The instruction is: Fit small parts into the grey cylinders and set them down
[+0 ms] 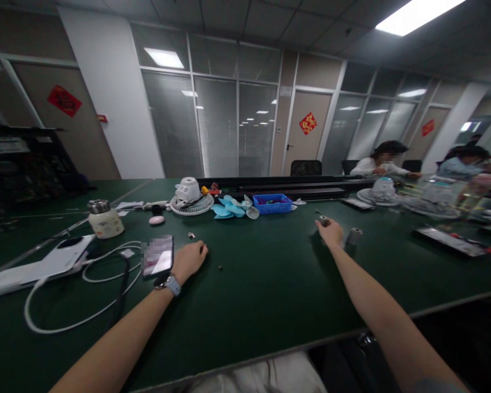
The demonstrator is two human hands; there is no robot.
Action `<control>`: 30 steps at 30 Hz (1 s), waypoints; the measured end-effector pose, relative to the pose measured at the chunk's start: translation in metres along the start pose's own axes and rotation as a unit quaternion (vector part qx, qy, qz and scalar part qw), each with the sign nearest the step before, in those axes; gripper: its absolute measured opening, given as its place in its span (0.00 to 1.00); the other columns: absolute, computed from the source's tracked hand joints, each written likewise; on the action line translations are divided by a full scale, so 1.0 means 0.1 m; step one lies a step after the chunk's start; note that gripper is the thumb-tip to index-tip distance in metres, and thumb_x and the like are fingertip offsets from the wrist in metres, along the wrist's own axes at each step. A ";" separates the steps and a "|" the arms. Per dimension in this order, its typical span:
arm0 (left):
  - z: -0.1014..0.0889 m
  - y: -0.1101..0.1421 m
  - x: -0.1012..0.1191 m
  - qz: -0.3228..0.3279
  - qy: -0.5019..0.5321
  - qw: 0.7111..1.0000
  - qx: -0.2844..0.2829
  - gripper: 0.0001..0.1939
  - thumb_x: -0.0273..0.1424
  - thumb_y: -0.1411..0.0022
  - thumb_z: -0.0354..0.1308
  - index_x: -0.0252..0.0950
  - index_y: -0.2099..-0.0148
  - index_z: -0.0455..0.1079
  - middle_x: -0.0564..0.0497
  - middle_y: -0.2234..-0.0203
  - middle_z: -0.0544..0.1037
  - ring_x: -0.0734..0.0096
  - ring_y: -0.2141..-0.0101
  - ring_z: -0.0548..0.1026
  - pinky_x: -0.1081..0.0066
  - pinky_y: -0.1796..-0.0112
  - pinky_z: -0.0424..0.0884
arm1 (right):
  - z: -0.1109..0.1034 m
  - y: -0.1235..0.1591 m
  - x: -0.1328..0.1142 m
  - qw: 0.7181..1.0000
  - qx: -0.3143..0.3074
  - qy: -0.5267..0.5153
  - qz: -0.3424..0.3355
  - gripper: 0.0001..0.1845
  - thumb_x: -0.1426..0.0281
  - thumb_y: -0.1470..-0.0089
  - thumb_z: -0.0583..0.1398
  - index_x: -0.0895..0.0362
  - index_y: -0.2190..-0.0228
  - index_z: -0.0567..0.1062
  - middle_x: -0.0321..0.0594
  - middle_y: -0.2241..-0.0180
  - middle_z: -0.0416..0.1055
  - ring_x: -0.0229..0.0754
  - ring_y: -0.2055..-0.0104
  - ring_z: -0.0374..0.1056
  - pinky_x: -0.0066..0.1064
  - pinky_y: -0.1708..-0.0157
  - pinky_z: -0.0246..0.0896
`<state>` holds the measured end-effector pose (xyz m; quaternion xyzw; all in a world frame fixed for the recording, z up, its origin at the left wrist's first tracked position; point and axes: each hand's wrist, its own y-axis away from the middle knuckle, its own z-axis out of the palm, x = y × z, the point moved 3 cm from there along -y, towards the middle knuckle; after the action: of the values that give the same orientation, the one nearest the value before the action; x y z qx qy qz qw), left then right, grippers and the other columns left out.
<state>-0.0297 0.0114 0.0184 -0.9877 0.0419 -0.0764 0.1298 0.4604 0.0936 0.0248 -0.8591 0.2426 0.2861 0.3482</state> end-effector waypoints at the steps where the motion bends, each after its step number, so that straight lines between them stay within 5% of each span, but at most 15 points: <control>1: 0.00 0.01 0.02 0.007 -0.006 1.000 -0.001 0.21 0.41 0.36 0.39 0.37 0.64 0.71 0.43 0.68 0.78 0.61 0.67 0.75 0.70 0.68 0.64 | -0.01 -0.04 0.12 1.000 0.004 0.016 0.024 0.21 0.60 0.53 0.61 0.61 0.61 0.76 0.53 0.64 0.75 0.52 0.60 0.70 0.38 0.61 0.62; 6: -0.02 0.02 0.03 0.000 -0.018 1.000 -0.004 0.21 0.40 0.37 0.40 0.36 0.65 0.72 0.42 0.67 0.78 0.61 0.65 0.75 0.70 0.68 0.65 | -0.04 -0.04 0.23 0.997 0.018 0.011 0.072 0.24 0.61 0.55 0.61 0.64 0.59 0.73 0.58 0.61 0.71 0.55 0.57 0.67 0.41 0.58 0.60; 9: -0.02 0.01 0.00 -0.015 -0.013 1.000 -0.006 0.22 0.41 0.37 0.40 0.37 0.66 0.72 0.43 0.68 0.78 0.62 0.66 0.76 0.71 0.68 0.65 | -0.14 0.16 -0.13 0.995 0.093 0.013 0.019 0.35 0.61 0.55 0.62 0.65 0.48 0.63 0.62 0.49 0.62 0.58 0.47 0.58 0.46 0.52 0.54; 11: -0.01 0.00 -0.02 -0.025 -0.003 1.000 -0.006 0.22 0.41 0.37 0.40 0.37 0.66 0.72 0.43 0.68 0.78 0.61 0.67 0.76 0.71 0.69 0.65 | -0.18 0.46 -0.56 0.990 0.091 -0.013 -0.104 0.33 0.60 0.51 0.59 0.62 0.46 0.60 0.57 0.47 0.59 0.56 0.44 0.53 0.47 0.49 0.50; 13: 0.01 0.00 -0.04 -0.035 0.005 0.999 -0.002 0.22 0.41 0.38 0.39 0.37 0.66 0.73 0.43 0.68 0.78 0.61 0.67 0.76 0.70 0.70 0.64 | -0.12 0.92 -1.05 0.963 -0.031 -0.075 -0.258 0.24 0.59 0.46 0.55 0.57 0.50 0.67 0.50 0.51 0.63 0.52 0.47 0.57 0.44 0.48 0.50; 16: 0.02 -0.01 -0.06 -0.037 0.012 0.999 0.007 0.22 0.41 0.38 0.39 0.38 0.65 0.73 0.44 0.69 0.78 0.61 0.68 0.75 0.71 0.71 0.63 | 0.05 1.78 -1.62 0.829 -0.313 -0.147 -0.439 0.23 0.53 0.48 0.57 0.50 0.53 0.72 0.43 0.56 0.67 0.46 0.54 0.62 0.38 0.53 0.56; 18: 0.03 0.00 -0.07 -0.035 0.015 0.999 0.007 0.22 0.41 0.38 0.39 0.39 0.66 0.73 0.44 0.69 0.78 0.62 0.68 0.75 0.71 0.71 0.63 | 0.15 2.24 -1.83 0.757 -0.407 -0.147 -0.490 0.26 0.49 0.51 0.59 0.47 0.53 0.72 0.42 0.56 0.67 0.45 0.54 0.62 0.38 0.56 0.57; 20: 0.03 0.00 -0.07 -0.034 0.014 0.999 0.006 0.22 0.41 0.38 0.39 0.39 0.66 0.73 0.44 0.69 0.78 0.62 0.68 0.75 0.71 0.71 0.62 | 0.23 2.51 -1.94 0.734 -0.426 -0.139 -0.510 0.24 0.49 0.52 0.59 0.47 0.56 0.75 0.41 0.56 0.67 0.45 0.54 0.62 0.38 0.57 0.57; 25: 0.04 -0.01 -0.08 -0.027 0.016 0.999 0.009 0.23 0.42 0.37 0.37 0.39 0.64 0.72 0.44 0.68 0.78 0.61 0.67 0.75 0.70 0.71 0.62 | 0.29 2.48 -1.95 0.757 -0.394 -0.162 -0.496 0.13 0.57 0.47 0.59 0.49 0.64 0.79 0.38 0.62 0.72 0.41 0.59 0.66 0.34 0.58 0.58; 27: 0.05 -0.01 -0.09 -0.026 0.021 0.999 0.006 0.24 0.43 0.37 0.37 0.39 0.64 0.72 0.44 0.68 0.78 0.61 0.68 0.75 0.71 0.71 0.62 | 0.23 2.18 -1.82 0.779 -0.371 -0.184 -0.471 0.12 0.60 0.45 0.58 0.49 0.63 0.78 0.37 0.64 0.74 0.40 0.61 0.68 0.33 0.59 0.59; 30: 0.04 0.00 -0.09 -0.025 0.021 0.999 0.003 0.24 0.43 0.37 0.37 0.39 0.64 0.72 0.44 0.69 0.78 0.61 0.68 0.75 0.71 0.72 0.61 | 0.02 1.40 -1.47 0.862 -0.247 -0.158 -0.414 0.12 0.63 0.44 0.57 0.51 0.63 0.78 0.38 0.63 0.76 0.42 0.60 0.69 0.33 0.57 0.60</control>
<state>-0.0380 0.0134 0.0132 -0.9862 0.0196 -0.1009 0.1300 0.2683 0.0378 0.0562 -0.8814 -0.2725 0.2985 0.2445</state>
